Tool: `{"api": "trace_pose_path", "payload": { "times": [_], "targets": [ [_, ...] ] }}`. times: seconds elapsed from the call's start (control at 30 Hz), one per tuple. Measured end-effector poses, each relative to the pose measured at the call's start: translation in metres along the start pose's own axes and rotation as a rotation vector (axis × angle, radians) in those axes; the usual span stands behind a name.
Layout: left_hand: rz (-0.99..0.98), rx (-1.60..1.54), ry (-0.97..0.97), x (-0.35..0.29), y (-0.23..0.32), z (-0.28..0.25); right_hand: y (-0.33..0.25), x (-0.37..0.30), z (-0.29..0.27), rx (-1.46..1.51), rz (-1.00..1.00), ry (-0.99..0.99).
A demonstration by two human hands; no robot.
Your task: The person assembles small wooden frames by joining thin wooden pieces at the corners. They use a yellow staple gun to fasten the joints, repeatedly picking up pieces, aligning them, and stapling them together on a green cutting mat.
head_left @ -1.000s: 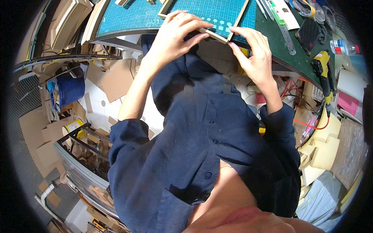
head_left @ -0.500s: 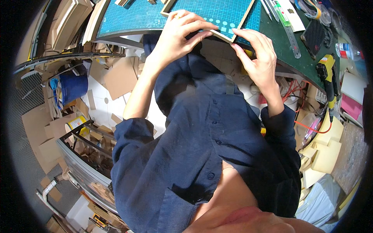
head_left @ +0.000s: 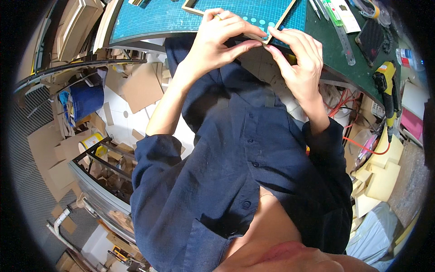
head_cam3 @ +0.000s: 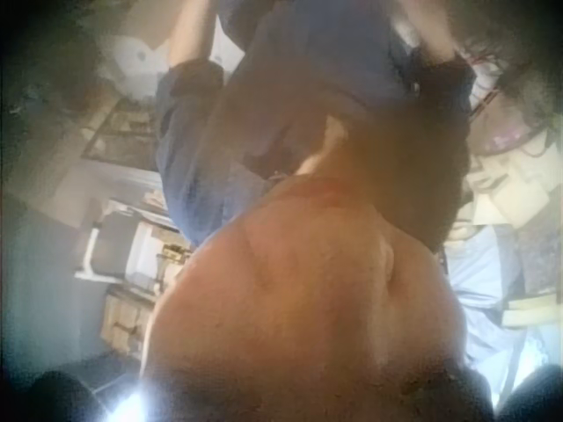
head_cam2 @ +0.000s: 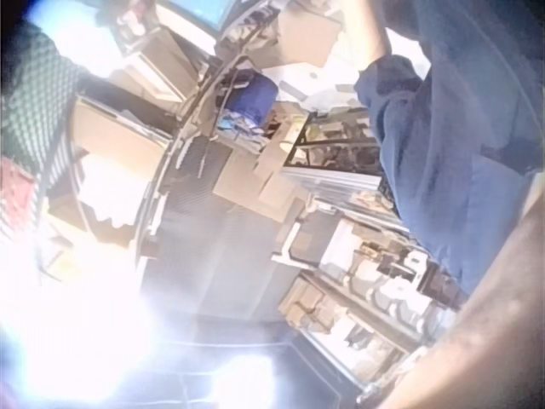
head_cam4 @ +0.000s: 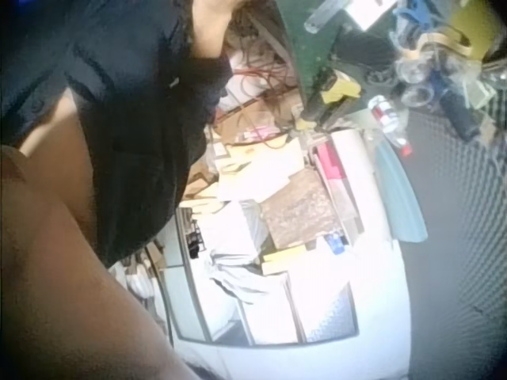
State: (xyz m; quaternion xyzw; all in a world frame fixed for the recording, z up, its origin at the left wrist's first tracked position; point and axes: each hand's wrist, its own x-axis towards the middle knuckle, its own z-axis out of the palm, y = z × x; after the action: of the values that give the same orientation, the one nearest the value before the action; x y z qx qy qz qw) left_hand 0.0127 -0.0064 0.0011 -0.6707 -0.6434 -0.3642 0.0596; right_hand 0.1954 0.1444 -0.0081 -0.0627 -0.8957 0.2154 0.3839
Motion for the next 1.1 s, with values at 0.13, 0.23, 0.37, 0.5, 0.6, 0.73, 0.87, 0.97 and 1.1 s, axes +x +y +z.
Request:
{"api": "trace_pose_path", "payload": {
  "times": [0.13,0.23,0.37,0.5,0.6,0.73,0.87,0.97,1.1],
  "targets": [
    [0.000,-0.063,0.034,0.000,-0.002,0.004,0.000,-0.001,0.004,-0.029,-0.003,0.021],
    [0.014,-0.051,0.034,0.001,0.002,0.001,0.000,-0.001,0.005,-0.034,-0.003,0.028],
    [0.055,-0.033,0.038,0.003,0.004,0.002,0.001,-0.001,0.006,-0.037,-0.001,0.036],
    [0.111,0.016,0.028,0.004,0.002,0.005,0.002,-0.004,0.007,-0.043,-0.001,0.046],
    [0.164,0.031,0.038,0.002,-0.005,0.007,0.001,-0.003,0.007,-0.049,-0.004,0.053],
    [0.100,0.048,-0.010,0.001,0.001,0.002,0.000,-0.004,0.007,-0.053,-0.003,0.061],
    [0.060,-0.014,-0.005,-0.002,0.001,0.003,-0.005,-0.005,0.003,-0.065,0.020,0.016],
    [0.053,-0.006,-0.031,0.001,0.005,-0.002,-0.017,0.002,-0.005,-0.007,0.063,0.008],
    [0.088,-0.047,-0.014,0.000,-0.001,0.000,-0.015,-0.002,-0.003,-0.006,0.076,0.011]
  ]
}}
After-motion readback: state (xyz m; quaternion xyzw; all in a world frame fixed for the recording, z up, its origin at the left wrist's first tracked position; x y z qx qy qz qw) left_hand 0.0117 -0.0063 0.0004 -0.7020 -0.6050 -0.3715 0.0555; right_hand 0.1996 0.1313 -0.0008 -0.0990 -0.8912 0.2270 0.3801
